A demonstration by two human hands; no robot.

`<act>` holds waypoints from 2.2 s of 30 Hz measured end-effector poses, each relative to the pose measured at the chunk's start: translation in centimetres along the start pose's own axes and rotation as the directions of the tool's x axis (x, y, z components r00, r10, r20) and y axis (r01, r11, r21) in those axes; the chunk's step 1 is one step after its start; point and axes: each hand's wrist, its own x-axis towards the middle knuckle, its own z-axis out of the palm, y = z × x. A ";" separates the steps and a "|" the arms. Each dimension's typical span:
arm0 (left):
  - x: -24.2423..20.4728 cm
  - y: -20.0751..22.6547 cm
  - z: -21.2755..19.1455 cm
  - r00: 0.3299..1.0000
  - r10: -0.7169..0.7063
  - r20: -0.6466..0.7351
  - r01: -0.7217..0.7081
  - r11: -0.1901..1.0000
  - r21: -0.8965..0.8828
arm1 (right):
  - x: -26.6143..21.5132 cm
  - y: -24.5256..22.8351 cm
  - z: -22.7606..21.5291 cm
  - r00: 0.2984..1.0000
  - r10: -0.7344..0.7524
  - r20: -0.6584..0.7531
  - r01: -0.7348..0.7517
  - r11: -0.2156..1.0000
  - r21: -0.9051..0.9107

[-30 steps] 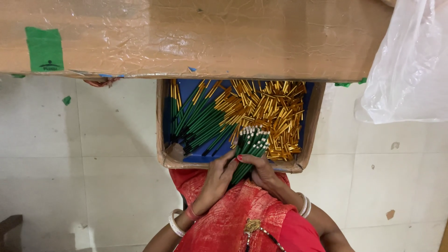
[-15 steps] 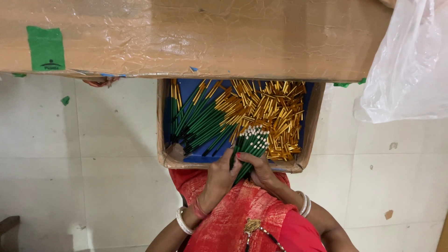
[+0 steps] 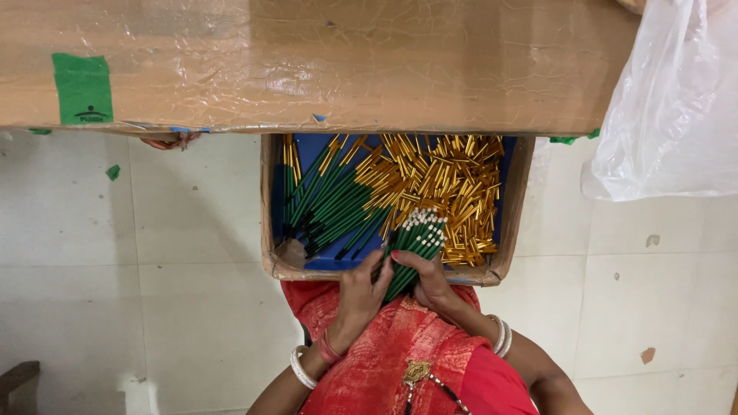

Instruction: The person takes green sticks with white tips from a cardboard box and places them into a blue tray. They then pick up gold-colored metallic pieces from the tray and attach them to the ends of the green sticks.

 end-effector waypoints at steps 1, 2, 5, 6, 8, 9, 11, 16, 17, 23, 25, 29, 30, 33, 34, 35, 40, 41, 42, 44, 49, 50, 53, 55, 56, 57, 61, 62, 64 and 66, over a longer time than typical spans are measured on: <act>0.1 0.3 0.0 1.000 0.006 -0.024 -0.004 0.995 0.099 | -0.1 -0.9 0.9 1.000 -0.004 0.017 0.003 1.000 0.025; 0.2 0.7 0.0 0.999 0.015 -0.047 -0.005 0.980 0.197 | -0.3 -1.8 1.8 0.999 -0.008 0.035 0.006 0.999 0.050; 0.2 0.8 -0.1 0.992 -0.101 -0.075 0.120 0.939 0.322 | -0.1 -1.3 1.0 0.998 0.008 -0.068 0.002 0.989 0.149; 0.8 1.2 -0.8 0.992 -0.100 -0.076 0.120 0.939 0.322 | -0.2 -1.8 0.4 0.998 0.007 -0.067 0.003 0.989 0.148; 2.0 2.2 -2.6 0.987 -0.148 -0.066 0.127 0.960 -0.250 | -0.2 -2.6 -0.7 0.993 0.112 0.040 -0.119 0.960 0.253; 2.8 2.6 -3.4 0.986 -0.146 -0.080 0.122 0.961 -0.250 | -0.2 -3.9 -0.6 0.992 0.113 0.053 -0.123 0.961 0.247; 4.0 3.6 -5.0 0.895 -0.391 0.217 0.415 0.545 -0.729 | -0.3 -6.5 -0.3 0.942 -0.142 0.305 0.039 0.947 0.319; 5.9 5.1 -5.5 0.911 -0.317 0.263 0.399 0.523 -0.753 | 2.5 -9.0 -0.1 0.659 -0.436 0.613 0.314 0.900 0.302; 6.2 5.7 -5.6 0.903 -0.317 0.289 0.415 0.481 -0.772 | 3.5 -9.0 -0.4 0.502 -0.477 0.722 0.375 0.872 0.315; 7.1 5.1 -3.9 0.928 -0.193 0.319 0.373 0.466 -0.802 | -0.6 -17.5 7.5 -0.074 -0.132 0.989 0.872 -0.490 0.000; 7.6 6.1 -4.3 0.920 -0.225 0.320 0.391 0.531 -0.752 | -0.1 -18.1 7.3 -0.108 -0.094 0.990 0.852 -0.522 0.043; 8.5 6.1 -4.3 0.902 -0.170 0.398 0.420 0.563 -0.711 | 1.6 -18.0 7.8 -0.348 -0.058 0.936 0.781 -0.570 0.256; 8.8 6.2 -4.4 0.904 -0.164 0.395 0.414 0.569 -0.711 | 1.5 -18.3 8.0 -0.354 -0.056 0.934 0.776 -0.575 0.260; 9.5 6.2 -4.6 0.887 -0.153 0.435 0.414 0.678 -0.607 | 3.0 -17.6 7.1 -0.318 -0.009 0.948 0.779 -0.572 0.256; 9.5 5.9 -4.7 0.886 -0.087 0.455 0.409 0.608 -0.681 | 4.7 -16.5 6.1 -0.345 -0.161 0.925 0.828 -0.515 0.219; 9.9 5.7 -4.9 0.884 -0.013 0.466 0.402 0.531 -0.746 | 6.7 -15.6 5.1 -0.361 -0.307 0.881 0.868 -0.455 0.198; 11.0 14.4 -7.5 0.947 -0.069 0.315 0.216 0.861 -0.460 | 6.8 -18.5 6.1 0.146 -0.636 0.758 0.887 0.423 0.184; 10.7 16.1 -8.0 0.986 0.058 0.159 -0.020 0.972 -0.233 | 6.9 -18.6 6.0 0.298 -0.578 0.760 0.693 0.678 0.244; 11.0 16.7 -8.0 0.984 0.072 0.163 -0.033 0.972 -0.232 | 6.5 -20.0 7.0 0.289 -0.584 0.758 0.704 0.667 0.246; 11.7 17.9 -8.3 0.943 0.327 -0.064 -0.329 0.944 -0.032 | 5.6 -23.1 9.4 0.304 -0.719 0.625 0.756 0.582 0.301; 15.3 17.8 -8.1 0.918 0.353 -0.182 -0.388 0.896 -0.216 | 15.8 -23.8 10.0 0.130 -0.836 0.533 0.991 0.104 -0.079; 16.0 17.6 -8.0 0.893 0.357 -0.273 -0.408 0.900 -0.155 | 18.6 -23.2 9.5 0.155 -0.807 0.569 0.849 -0.185 -0.494; 16.8 15.3 -7.9 0.875 0.308 -0.374 -0.374 0.920 -0.117 | 20.5 -22.0 8.3 0.467 -0.735 0.491 0.879 0.326 -0.349; 16.0 14.2 -8.2 0.808 0.394 -0.439 -0.421 0.906 0.037 | 15.1 -24.1 10.6 0.550 -0.688 0.474 0.835 0.436 -0.336; 15.2 13.2 -8.2 0.734 0.495 -0.465 -0.462 0.866 0.192 | 12.3 -24.7 11.5 0.621 -0.645 0.446 0.784 0.529 -0.325; 14.3 12.0 -8.3 0.751 0.458 -0.476 -0.421 0.887 0.189 | 12.7 -24.2 11.5 0.651 -0.612 0.449 0.758 0.560 -0.335; 15.1 5.8 -7.5 0.866 0.395 -0.308 -0.278 0.891 0.360 | 14.5 -25.0 11.7 0.667 -0.604 0.437 0.698 0.712 -0.081; 15.8 3.5 -7.2 0.916 0.322 -0.239 -0.178 0.860 0.478 | 15.0 -25.1 11.7 0.673 -0.604 0.426 0.679 0.733 -0.034; 16.7 0.4 -6.1 0.957 0.198 -0.210 -0.051 0.833 0.551 | 15.4 -24.2 11.2 0.681 -0.601 0.418 0.671 0.740 -0.030; 18.2 -1.3 -5.2 0.980 0.085 -0.181 0.048 0.779 0.626 | 15.8 -24.0 10.9 0.678 -0.614 0.404 0.678 0.735 -0.021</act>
